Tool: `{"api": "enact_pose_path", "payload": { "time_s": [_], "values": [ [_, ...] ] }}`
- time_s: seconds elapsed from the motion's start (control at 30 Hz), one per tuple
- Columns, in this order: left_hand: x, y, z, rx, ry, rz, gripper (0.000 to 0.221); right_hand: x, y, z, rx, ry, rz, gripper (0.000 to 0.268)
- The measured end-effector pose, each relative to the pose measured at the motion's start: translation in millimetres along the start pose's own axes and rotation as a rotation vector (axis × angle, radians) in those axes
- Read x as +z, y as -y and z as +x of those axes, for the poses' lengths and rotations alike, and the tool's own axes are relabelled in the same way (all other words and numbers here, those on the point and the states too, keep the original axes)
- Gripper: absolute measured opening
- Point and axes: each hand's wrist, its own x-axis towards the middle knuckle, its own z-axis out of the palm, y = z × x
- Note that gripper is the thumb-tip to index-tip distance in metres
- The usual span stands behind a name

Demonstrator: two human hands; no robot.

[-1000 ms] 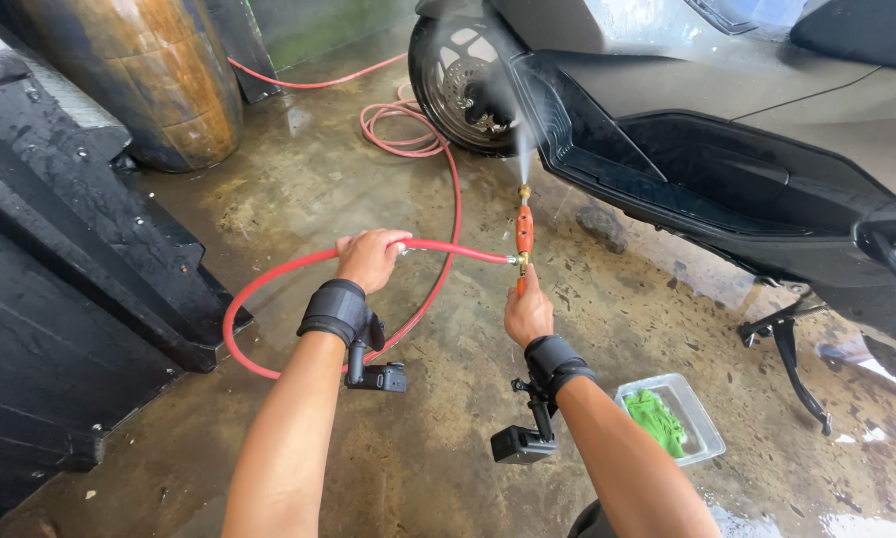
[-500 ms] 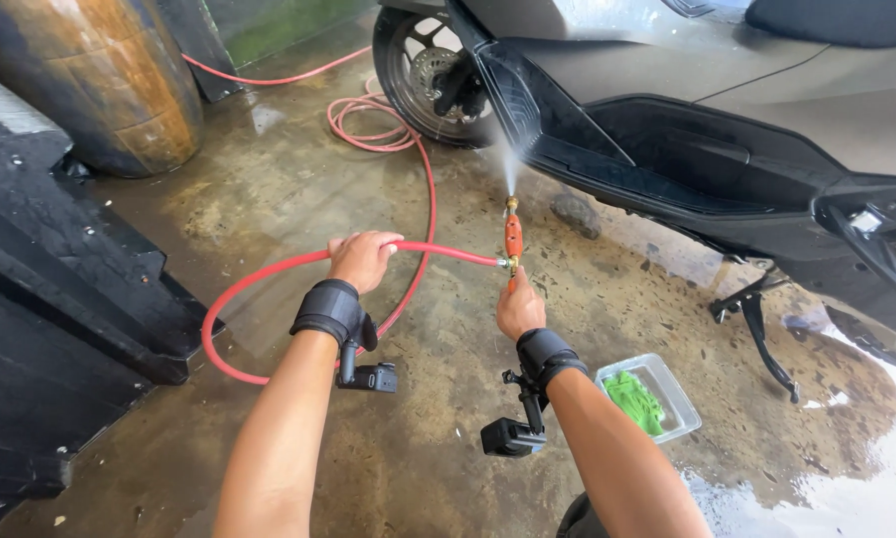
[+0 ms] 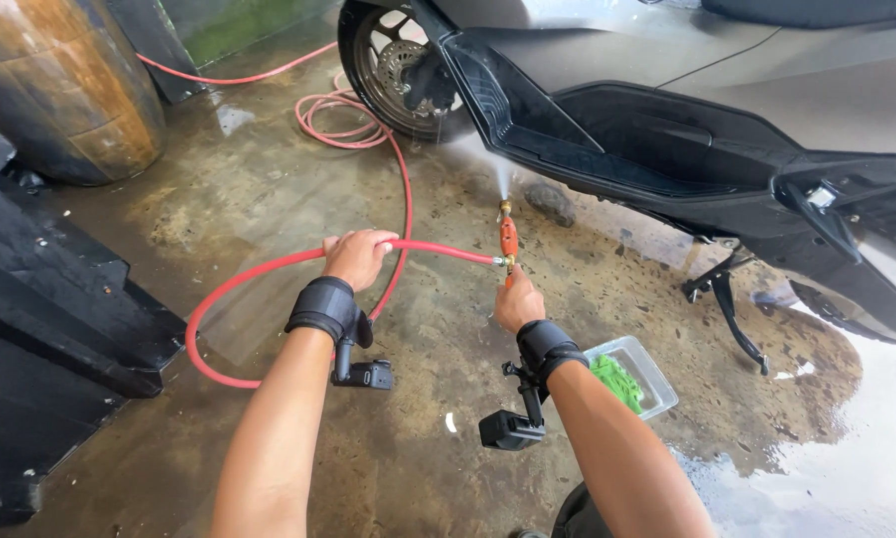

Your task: The person uses a high-pressure water hose to wash a grey scooter. They systematically spray water on the front wheel, body panels, seat, and rear wheel, moving around the vehicle to clean different sections.

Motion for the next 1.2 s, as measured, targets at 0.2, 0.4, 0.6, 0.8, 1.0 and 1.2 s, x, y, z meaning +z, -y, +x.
{"api": "enact_pose_path", "payload": {
  "time_s": [0.2, 0.4, 0.6, 0.8, 1.0, 1.2],
  "values": [
    [4.8, -13.0, 4.8, -0.002, 0.050, 0.019, 0.027, -11.0, -12.1, -0.7, 0.045, -0.024, -0.001, 0.051],
    [16.0, -26.3, 11.2, 0.067, 0.042, -0.040, 0.026, -26.9, -27.3, -4.0, 0.076, -0.030, -0.035, 0.042],
    [29.3, -46.6, 16.3, 0.080, 0.080, -0.087, 0.027, -43.4, -46.7, -6.0, 0.140, 0.002, -0.024, 0.041],
    [39.8, -66.9, 17.1, 0.073, 0.109, -0.044, 0.027, -43.9, -84.2, 6.7, 0.148, -0.089, -0.088, 0.055],
    [58.2, -80.4, 9.2, 0.139, 0.101, -0.045, 0.027, -74.0, -101.1, -3.5, 0.173, 0.021, -0.164, 0.046],
    [64.9, -110.8, 6.4, 0.157, 0.125, -0.088, 0.029, -125.6, -76.5, -33.7, 0.299, -0.001, -0.084, 0.048]
  ]
}}
